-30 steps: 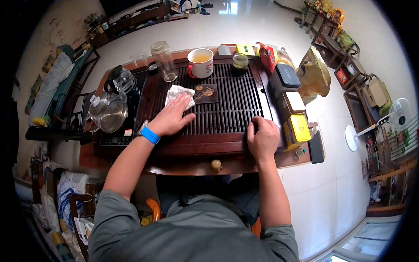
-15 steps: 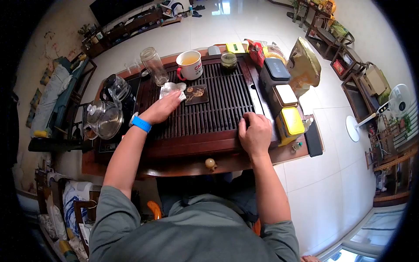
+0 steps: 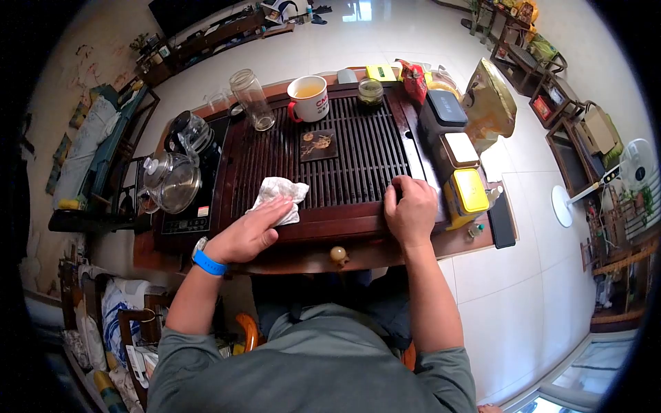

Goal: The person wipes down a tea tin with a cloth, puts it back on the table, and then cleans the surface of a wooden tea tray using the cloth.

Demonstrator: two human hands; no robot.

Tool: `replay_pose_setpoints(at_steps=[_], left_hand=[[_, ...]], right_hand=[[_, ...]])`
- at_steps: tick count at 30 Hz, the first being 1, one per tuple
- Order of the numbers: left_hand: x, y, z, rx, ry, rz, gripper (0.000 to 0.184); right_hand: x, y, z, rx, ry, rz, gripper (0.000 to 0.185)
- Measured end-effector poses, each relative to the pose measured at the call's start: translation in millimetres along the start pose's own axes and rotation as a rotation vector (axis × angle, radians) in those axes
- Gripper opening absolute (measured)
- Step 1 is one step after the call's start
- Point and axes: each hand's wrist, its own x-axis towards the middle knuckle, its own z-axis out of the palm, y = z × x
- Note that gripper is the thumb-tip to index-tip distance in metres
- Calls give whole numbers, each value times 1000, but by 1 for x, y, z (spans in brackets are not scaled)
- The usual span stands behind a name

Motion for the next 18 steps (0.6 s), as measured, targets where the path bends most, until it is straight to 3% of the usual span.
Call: replay_pose_setpoints(at_steps=[2,10,18], left_hand=[[1,4,4,43,-4,-21,90],[49,-4,27,199,94,11,83],[93,-15,32,270,206,-102,78]], right_hand=[[0,-2,0,-11,9,-9,10],[0,1,2,-26,-22,-3,10],[2,0,-1,-29,-48,22,11]])
